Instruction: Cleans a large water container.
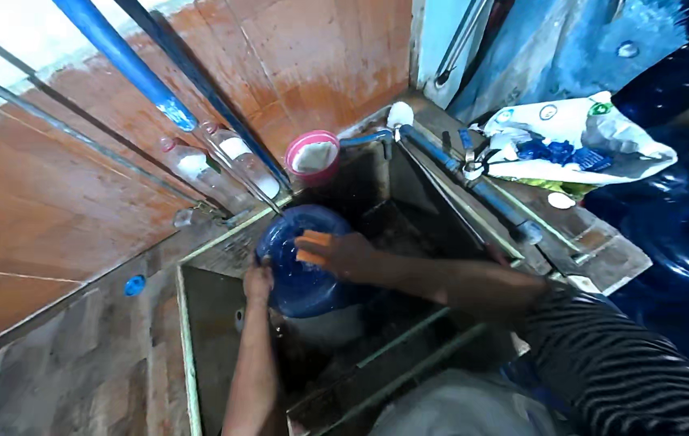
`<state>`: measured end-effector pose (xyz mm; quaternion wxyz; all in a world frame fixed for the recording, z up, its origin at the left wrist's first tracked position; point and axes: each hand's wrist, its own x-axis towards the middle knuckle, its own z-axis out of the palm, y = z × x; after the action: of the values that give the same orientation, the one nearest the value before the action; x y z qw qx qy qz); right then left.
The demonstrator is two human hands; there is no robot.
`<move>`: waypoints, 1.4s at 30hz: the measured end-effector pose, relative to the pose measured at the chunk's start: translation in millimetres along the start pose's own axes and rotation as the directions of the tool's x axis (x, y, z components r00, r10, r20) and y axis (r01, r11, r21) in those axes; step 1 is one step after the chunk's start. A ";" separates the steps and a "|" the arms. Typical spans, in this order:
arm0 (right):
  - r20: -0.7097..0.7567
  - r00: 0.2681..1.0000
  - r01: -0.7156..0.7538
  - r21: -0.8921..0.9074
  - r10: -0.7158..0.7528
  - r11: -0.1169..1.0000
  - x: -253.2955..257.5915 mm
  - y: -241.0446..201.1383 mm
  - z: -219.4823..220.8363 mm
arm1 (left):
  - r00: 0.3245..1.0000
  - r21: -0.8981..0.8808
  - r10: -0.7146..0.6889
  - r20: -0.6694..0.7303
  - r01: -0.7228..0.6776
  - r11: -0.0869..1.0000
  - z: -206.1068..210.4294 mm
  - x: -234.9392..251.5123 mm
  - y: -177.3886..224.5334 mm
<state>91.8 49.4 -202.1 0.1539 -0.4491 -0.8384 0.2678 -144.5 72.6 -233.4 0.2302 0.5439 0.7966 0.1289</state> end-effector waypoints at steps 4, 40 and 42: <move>0.074 0.960 -0.281 0.225 0.271 0.933 -68.9 42.0 3.9 | 0.976 0.099 0.133 -0.175 -0.117 0.988 17.3 9.9 -26.5; -0.327 0.934 0.144 -0.031 -0.146 0.989 86.5 29.9 29.2 | 0.712 0.220 0.691 -0.125 -0.659 0.719 108.1 -123.6 42.9; -0.161 0.982 0.096 -0.018 -0.097 0.995 57.8 18.8 24.2 | 0.670 0.190 0.584 -0.457 -0.568 0.801 112.3 -104.5 19.9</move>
<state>60.6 98.7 -231.7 0.2320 -0.4289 -0.8452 0.2185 -39.9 -21.8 -297.3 -0.0426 0.7188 0.6174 0.3168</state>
